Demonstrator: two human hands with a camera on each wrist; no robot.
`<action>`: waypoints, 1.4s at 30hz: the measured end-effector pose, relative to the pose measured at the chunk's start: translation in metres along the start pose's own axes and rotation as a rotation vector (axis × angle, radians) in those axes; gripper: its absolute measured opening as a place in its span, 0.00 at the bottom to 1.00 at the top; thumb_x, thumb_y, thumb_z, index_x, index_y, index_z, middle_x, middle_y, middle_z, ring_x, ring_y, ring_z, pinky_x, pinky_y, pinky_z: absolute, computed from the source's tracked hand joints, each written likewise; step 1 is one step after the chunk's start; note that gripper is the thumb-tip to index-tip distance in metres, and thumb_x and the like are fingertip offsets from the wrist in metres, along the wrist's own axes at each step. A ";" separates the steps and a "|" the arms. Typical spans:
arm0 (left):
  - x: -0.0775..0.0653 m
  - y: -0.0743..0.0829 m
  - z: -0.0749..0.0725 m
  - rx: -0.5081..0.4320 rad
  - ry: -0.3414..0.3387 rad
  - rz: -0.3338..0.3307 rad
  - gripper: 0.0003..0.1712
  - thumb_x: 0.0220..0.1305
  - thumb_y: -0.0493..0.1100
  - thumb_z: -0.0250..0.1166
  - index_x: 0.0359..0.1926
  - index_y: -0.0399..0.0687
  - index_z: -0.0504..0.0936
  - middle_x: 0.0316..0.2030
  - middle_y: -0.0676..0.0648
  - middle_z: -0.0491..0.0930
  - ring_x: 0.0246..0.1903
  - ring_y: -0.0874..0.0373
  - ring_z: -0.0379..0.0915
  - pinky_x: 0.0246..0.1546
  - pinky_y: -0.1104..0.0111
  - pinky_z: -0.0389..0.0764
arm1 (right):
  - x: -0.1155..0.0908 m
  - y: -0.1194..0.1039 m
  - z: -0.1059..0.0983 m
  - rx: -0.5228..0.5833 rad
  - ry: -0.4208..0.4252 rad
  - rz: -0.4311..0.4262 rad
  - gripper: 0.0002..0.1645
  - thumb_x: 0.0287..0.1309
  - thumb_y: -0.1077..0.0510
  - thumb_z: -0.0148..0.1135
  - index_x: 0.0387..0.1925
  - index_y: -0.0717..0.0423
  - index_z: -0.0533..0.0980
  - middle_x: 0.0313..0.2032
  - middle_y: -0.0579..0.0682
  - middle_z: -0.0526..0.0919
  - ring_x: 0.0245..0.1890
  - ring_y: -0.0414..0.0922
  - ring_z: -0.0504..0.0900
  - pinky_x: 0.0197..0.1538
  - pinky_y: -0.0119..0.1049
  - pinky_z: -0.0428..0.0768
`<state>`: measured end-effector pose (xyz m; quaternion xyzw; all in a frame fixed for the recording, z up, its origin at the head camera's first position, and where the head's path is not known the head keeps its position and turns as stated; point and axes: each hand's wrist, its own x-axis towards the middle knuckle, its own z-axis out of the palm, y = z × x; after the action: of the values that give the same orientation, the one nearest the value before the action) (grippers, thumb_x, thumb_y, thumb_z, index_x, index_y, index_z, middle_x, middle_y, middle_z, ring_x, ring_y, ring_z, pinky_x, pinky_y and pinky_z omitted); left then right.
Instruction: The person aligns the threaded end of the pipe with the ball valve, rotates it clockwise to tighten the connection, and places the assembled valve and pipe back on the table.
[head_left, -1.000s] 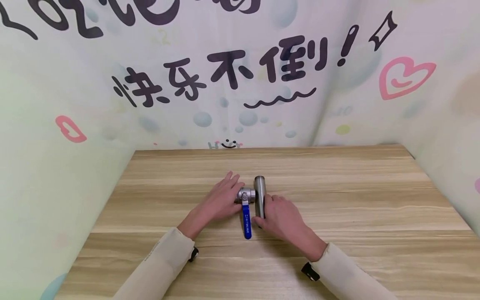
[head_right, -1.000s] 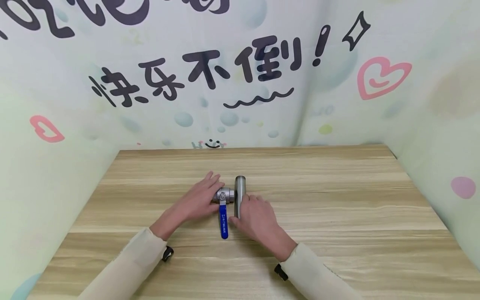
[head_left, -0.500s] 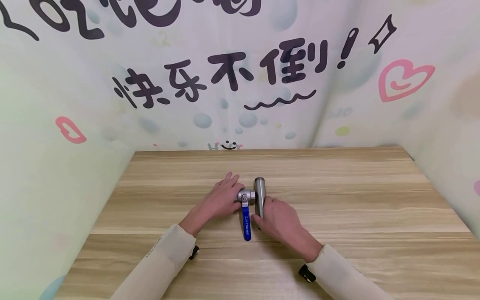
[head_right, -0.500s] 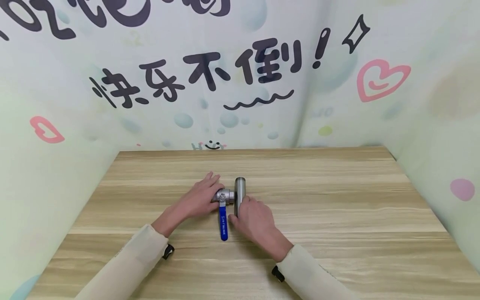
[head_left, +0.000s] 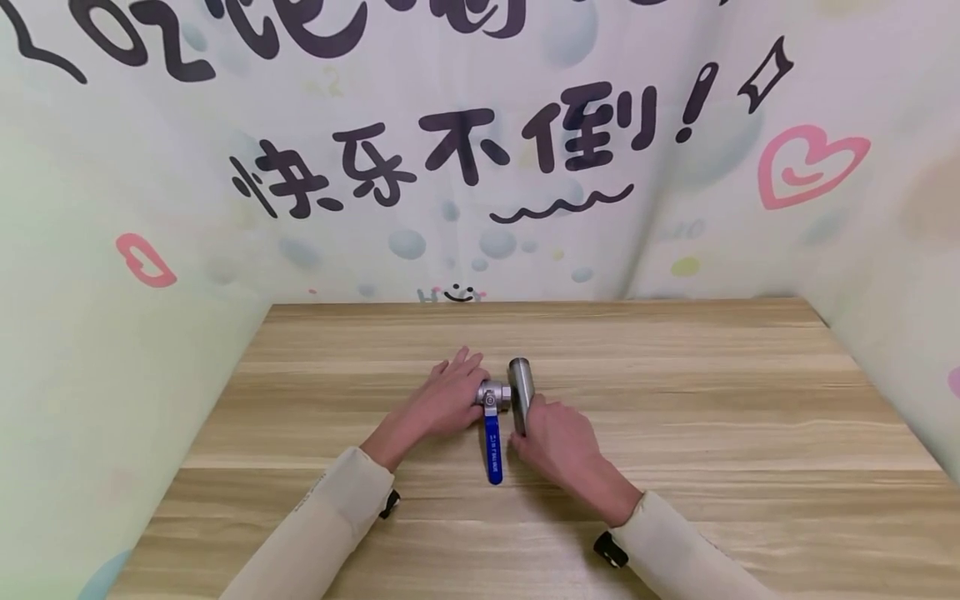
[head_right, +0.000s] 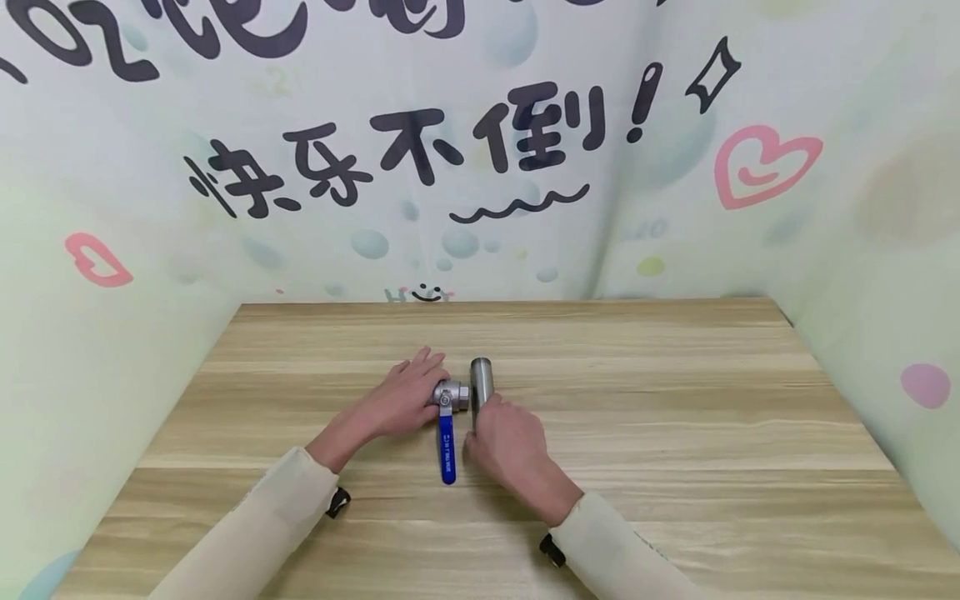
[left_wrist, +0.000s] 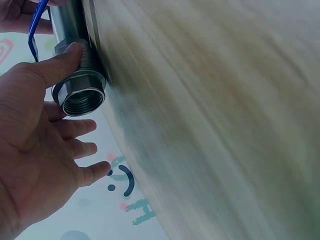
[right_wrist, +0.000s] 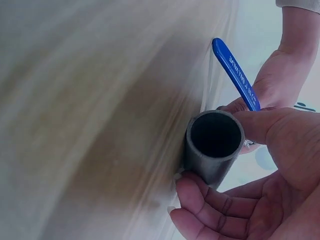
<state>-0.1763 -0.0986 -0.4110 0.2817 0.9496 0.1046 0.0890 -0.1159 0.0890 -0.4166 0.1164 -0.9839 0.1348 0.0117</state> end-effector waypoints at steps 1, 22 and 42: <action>0.000 0.000 0.000 -0.003 -0.003 0.002 0.24 0.63 0.42 0.63 0.60 0.42 0.73 0.72 0.38 0.57 0.74 0.39 0.42 0.69 0.40 0.54 | 0.000 0.000 -0.001 0.000 -0.006 0.003 0.20 0.51 0.50 0.69 0.25 0.58 0.68 0.15 0.48 0.68 0.13 0.43 0.67 0.12 0.34 0.65; 0.004 -0.009 -0.008 -0.029 0.033 0.004 0.22 0.64 0.38 0.60 0.58 0.42 0.72 0.61 0.43 0.69 0.72 0.38 0.47 0.67 0.38 0.55 | 0.008 0.011 -0.020 0.137 0.046 0.061 0.09 0.52 0.59 0.65 0.25 0.59 0.74 0.16 0.48 0.70 0.15 0.43 0.69 0.15 0.32 0.67; -0.004 -0.012 -0.030 -0.372 0.137 -0.045 0.17 0.64 0.34 0.60 0.54 0.38 0.76 0.44 0.46 0.74 0.41 0.56 0.69 0.43 0.65 0.76 | 0.018 0.020 -0.046 0.401 0.263 0.077 0.19 0.52 0.58 0.70 0.45 0.63 0.82 0.25 0.51 0.81 0.17 0.40 0.70 0.19 0.31 0.68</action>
<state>-0.1862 -0.1152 -0.3851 0.2315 0.9238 0.2950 0.0770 -0.1380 0.1160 -0.3768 0.0604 -0.9312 0.3417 0.1114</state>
